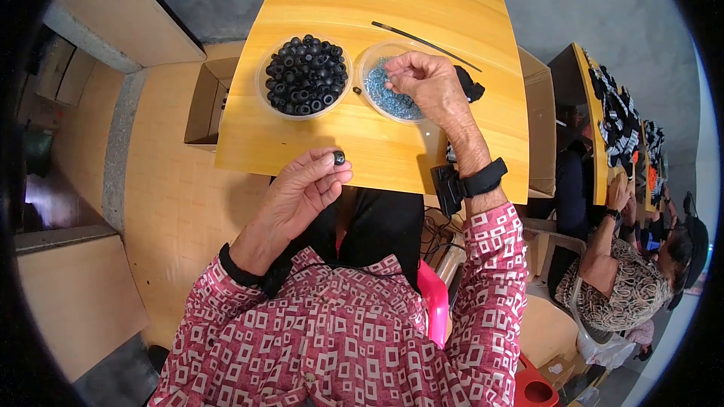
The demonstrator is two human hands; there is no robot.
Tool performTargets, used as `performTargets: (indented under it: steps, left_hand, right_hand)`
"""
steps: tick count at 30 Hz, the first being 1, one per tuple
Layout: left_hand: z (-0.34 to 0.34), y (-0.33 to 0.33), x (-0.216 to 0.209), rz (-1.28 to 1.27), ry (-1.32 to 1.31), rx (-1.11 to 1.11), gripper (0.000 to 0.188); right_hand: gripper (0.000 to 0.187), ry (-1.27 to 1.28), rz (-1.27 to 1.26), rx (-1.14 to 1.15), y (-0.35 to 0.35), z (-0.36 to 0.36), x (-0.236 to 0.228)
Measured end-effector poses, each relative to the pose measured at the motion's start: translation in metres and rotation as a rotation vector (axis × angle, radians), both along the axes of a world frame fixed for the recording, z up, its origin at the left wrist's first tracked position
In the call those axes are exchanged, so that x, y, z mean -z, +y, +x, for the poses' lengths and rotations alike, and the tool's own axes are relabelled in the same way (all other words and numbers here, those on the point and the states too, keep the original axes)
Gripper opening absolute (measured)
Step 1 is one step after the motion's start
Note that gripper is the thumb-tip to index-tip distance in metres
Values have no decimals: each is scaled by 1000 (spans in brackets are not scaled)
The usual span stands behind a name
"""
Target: The person assembles small components by picking black plastic pieces and small pins from bowls on the table and fitting them together by hand.
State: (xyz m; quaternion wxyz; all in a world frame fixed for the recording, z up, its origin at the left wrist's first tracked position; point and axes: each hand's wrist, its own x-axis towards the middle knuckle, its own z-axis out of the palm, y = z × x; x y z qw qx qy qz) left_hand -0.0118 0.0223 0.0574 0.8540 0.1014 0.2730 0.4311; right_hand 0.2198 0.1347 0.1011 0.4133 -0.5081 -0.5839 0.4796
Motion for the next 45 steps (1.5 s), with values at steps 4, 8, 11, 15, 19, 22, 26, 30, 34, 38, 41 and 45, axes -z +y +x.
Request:
performTargets:
  steps: [4,8,11,15,19,22,26,30,34,38,41,45]
  left_hand:
    - [-5,5,5,13,-46,-16,21]
    - [-2,10,-1,34,-55,8,24]
    - [4,14,-5,36,-122,10,25]
    - [7,16,-5,39,-156,17,24]
    - [2,10,-2,29,-134,30,23]
    - [-8,2,-1,23,-98,19,22]
    - [-17,-5,-4,16,-82,8,21]
    - [-26,-10,-4,23,-80,-12,21]
    - [-24,0,-4,24,-66,-31,21]
    - [-32,1,3,18,-63,-33,20]
    - [-39,-2,7,4,-48,-15,20]
    - [-37,-3,5,-12,-105,-31,23]
  right_hand:
    - [13,52,15,54,-13,-10,0]
    - [12,60,26,62,-36,-13,-6]
    - [12,162,167,77,-52,-15,-7]
    - [11,242,134,133,-49,-8,1]
    - [10,223,125,171,-46,-7,9]
    - [9,160,186,209,-37,-7,18]
    - [15,-527,540,211,-36,-11,11]
    - [22,-1034,961,177,-57,-50,-4]
    - [28,-1278,946,-94,-45,-69,9]
    - [37,-1551,1029,-147,-30,-78,25]
    - [35,-1568,990,-55,-31,-88,36]
    - [32,-1411,927,28,-51,-82,27]
